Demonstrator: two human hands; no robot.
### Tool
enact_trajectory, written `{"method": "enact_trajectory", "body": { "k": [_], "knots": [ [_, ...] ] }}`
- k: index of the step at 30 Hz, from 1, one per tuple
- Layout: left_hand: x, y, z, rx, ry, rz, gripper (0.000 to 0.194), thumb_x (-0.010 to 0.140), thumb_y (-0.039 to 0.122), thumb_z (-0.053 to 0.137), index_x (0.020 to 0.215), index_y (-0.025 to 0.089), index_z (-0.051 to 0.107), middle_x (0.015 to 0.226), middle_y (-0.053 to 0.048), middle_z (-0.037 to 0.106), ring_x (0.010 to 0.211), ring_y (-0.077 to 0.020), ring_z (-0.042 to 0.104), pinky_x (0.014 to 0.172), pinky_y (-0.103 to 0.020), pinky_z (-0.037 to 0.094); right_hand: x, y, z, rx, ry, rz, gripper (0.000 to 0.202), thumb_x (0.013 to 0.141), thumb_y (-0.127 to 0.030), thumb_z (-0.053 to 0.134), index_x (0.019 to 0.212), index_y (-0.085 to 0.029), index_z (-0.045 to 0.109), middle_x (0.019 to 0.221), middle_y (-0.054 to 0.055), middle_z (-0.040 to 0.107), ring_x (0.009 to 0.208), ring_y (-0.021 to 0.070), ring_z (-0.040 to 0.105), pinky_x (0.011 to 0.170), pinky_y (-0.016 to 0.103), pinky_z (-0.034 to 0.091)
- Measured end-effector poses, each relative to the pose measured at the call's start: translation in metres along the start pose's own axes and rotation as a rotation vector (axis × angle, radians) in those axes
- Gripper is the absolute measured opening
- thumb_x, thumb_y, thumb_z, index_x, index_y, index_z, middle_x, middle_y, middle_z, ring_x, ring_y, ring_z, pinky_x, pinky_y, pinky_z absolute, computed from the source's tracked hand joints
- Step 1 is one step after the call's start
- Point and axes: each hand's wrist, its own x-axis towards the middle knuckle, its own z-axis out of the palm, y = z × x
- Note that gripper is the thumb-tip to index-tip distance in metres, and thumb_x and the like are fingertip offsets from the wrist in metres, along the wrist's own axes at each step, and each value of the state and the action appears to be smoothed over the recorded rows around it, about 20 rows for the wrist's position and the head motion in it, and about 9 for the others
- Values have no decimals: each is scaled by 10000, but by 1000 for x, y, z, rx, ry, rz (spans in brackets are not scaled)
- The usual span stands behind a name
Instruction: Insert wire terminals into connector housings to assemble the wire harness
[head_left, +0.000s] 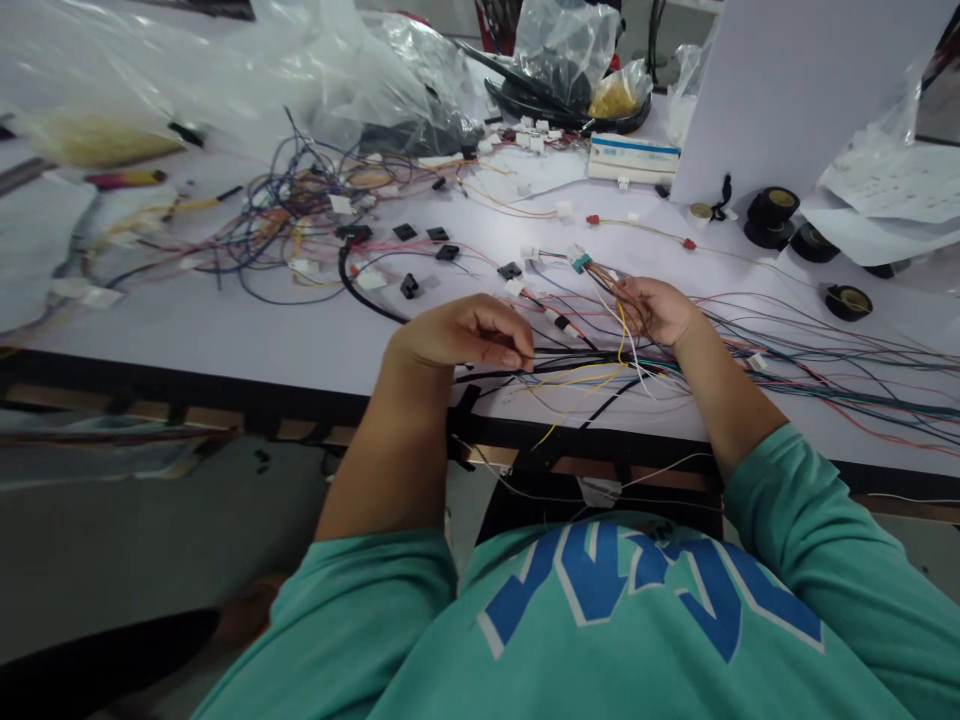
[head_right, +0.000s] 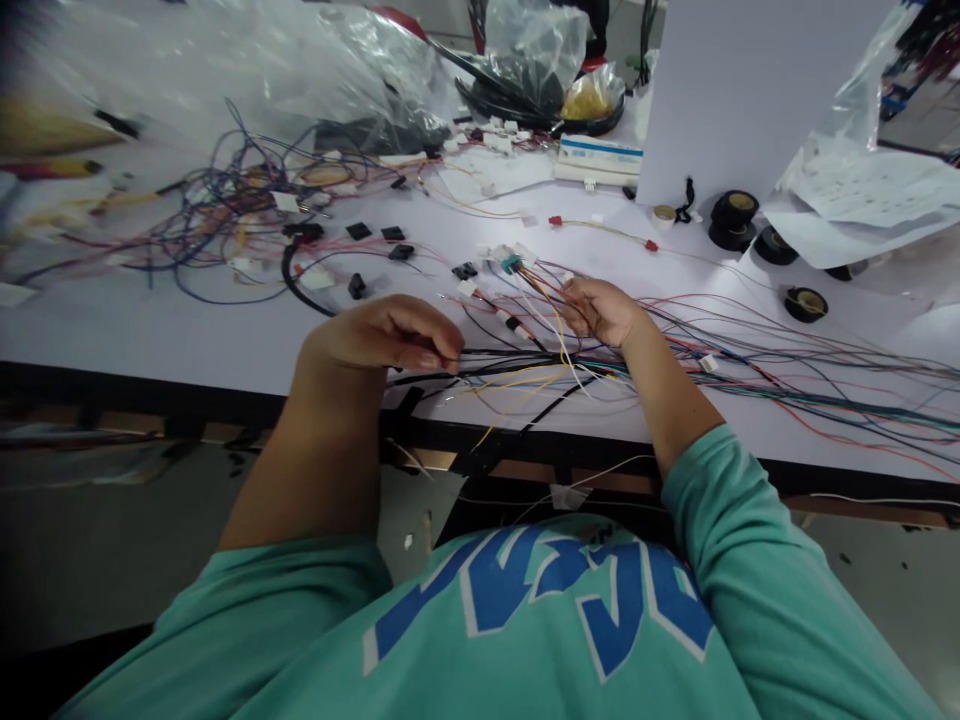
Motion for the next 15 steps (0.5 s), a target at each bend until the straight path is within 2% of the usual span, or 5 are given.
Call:
{"method": "enact_trajectory", "body": {
  "k": [2,7,11,15],
  "knots": [
    [2,-4,0,-18,15,-10,189,492,319,760,519,168,648,496,-53,635,461,-113,513,471,-237,399,1,0,1,28,35,12,113,629,-111,419,601,-203,359,437,-70,332,408,77,327,410,180,273],
    [7,-23,-3,-77,213,-49,308,520,453,714,546,154,643,464,-55,537,441,-125,456,462,-299,342,1,0,3,26,71,-21,172,561,-79,401,682,-201,412,433,-88,363,385,68,355,410,166,292],
    [16,-31,-3,-247,267,-67,234,494,351,719,567,150,623,527,-55,573,396,-79,377,423,-276,262,1,0,6,-84,176,-59,246,551,-54,430,753,-194,440,451,-83,416,390,67,381,410,167,295],
    [24,-31,-1,-341,300,-29,198,477,276,724,540,131,606,462,-23,528,346,-41,317,402,-236,198,3,-1,7,-295,329,-117,220,602,-38,467,758,-192,452,524,-61,465,466,79,429,460,189,334]
  ]
}}
